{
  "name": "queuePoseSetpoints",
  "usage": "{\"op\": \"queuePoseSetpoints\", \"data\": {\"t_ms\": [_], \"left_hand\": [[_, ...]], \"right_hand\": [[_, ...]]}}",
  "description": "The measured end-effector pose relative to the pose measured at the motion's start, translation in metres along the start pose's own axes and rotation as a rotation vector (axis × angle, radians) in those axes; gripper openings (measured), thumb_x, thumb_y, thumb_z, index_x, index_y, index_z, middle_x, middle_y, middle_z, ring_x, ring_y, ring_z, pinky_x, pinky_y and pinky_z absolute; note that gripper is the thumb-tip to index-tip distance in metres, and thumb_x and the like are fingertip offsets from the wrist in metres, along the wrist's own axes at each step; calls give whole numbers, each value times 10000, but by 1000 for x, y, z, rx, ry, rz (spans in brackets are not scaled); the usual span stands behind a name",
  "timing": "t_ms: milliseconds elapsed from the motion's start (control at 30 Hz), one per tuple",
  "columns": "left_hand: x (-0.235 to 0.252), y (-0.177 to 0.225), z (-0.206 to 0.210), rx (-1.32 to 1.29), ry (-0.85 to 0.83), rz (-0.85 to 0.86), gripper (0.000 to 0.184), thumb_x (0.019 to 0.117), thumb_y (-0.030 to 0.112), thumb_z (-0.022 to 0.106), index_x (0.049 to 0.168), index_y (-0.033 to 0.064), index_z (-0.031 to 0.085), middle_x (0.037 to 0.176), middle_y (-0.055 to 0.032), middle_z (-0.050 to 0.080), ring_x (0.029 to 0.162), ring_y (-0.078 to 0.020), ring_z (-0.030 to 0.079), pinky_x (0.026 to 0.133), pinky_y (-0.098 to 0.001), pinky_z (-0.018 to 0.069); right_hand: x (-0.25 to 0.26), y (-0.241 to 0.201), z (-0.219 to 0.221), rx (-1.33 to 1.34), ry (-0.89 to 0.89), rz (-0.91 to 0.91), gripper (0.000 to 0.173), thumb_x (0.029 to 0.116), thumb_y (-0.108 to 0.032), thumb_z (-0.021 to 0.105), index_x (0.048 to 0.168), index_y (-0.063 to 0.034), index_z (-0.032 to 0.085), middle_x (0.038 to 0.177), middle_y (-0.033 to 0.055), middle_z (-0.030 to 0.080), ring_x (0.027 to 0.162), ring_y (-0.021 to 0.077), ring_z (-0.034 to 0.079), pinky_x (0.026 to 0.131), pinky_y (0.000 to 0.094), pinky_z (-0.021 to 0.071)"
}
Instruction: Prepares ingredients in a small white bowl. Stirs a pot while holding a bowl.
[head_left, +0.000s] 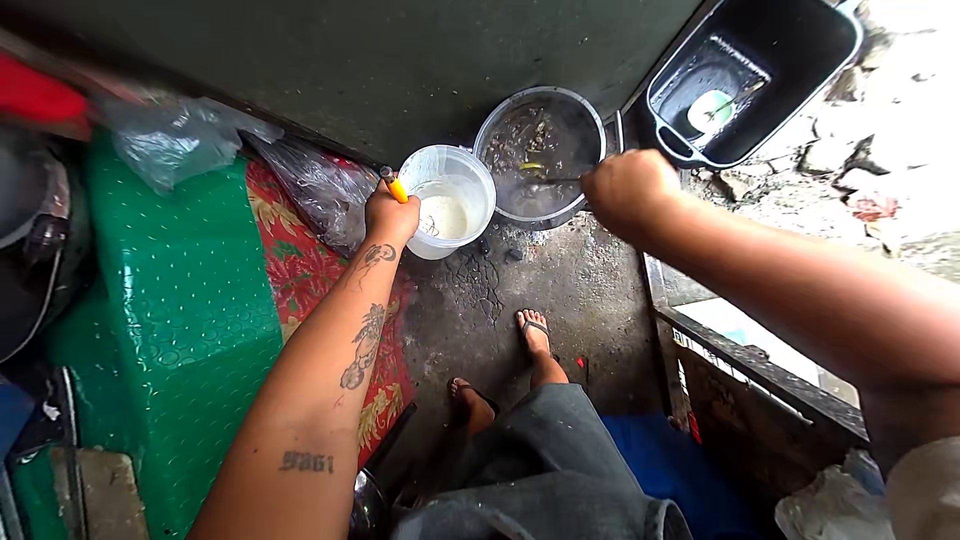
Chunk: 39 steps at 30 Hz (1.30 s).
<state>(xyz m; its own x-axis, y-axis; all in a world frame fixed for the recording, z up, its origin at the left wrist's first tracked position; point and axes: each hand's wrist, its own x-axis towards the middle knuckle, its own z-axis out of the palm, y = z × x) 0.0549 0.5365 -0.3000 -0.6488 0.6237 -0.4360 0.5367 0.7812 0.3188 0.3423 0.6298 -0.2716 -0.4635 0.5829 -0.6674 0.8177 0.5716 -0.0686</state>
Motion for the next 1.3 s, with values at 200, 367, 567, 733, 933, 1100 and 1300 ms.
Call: {"op": "queuePoseSetpoints", "data": {"t_ms": [200, 367, 567, 733, 933, 1100, 1300], "left_hand": [[-1, 6, -2, 59, -18, -20, 423, 948, 170, 625, 1333, 0, 581, 1202, -237, 656, 1144, -368, 633, 977, -580, 480], [-2, 10, 0, 99, -29, -58, 339, 970, 203, 610, 1213, -33, 599, 1123, -255, 646, 1063, -393, 640, 908, -594, 493], [2, 5, 0, 109, -34, -64, 361, 977, 213, 598, 1253, -20, 595, 1152, -251, 646, 1087, -379, 638, 929, -586, 487], [3, 5, -1, 99, -39, -48, 471, 980, 196, 589, 1405, 4, 519, 1249, -253, 626, 1180, -383, 615, 987, -574, 481], [7, 7, 4, 124, -32, -15, 575, 998, 192, 561, 1543, 68, 428, 1396, -240, 571, 1313, -361, 546, 1088, -537, 424], [8, 19, 10, 159, -34, 15, 524, 999, 174, 553, 1512, 99, 480, 1369, -220, 600, 1290, -355, 568, 1073, -548, 436], [13, 39, 26, 214, -42, 24, 510, 1005, 165, 538, 1507, 96, 481, 1370, -245, 583, 1292, -382, 557, 1064, -559, 441]], "right_hand": [[43, 14, -23, -2, 186, 140, 123, 936, 58, 579, 1036, 82, 645, 1031, 320, 651, 1015, 512, 655, 705, 635, 514], [87, 15, 21, 65, 84, 293, 178, 936, 65, 567, 1086, 151, 608, 1094, 341, 633, 1065, 519, 637, 736, 641, 519], [76, 5, 23, 65, -153, 396, 181, 963, -39, 550, 1035, 103, 636, 1110, 288, 654, 1070, 454, 663, 728, 605, 528], [78, 25, 18, 258, -218, 309, 257, 965, -110, 613, 1062, 122, 664, 1211, 331, 643, 1182, 506, 609, 893, 733, 457], [120, 33, 108, 566, -224, 190, 298, 1007, -145, 608, 1103, 134, 651, 1177, 337, 644, 1129, 484, 632, 939, 690, 468], [105, 42, 160, 1049, -192, 302, 279, 1066, -232, 553, 1237, -27, 634, 825, 145, 593, 597, 217, 496, 568, 422, 457], [55, 37, 186, 1098, 73, 333, 285, 1056, -217, 574, 1231, -18, 679, 1054, 264, 694, 914, 427, 672, 845, 646, 513]]}}
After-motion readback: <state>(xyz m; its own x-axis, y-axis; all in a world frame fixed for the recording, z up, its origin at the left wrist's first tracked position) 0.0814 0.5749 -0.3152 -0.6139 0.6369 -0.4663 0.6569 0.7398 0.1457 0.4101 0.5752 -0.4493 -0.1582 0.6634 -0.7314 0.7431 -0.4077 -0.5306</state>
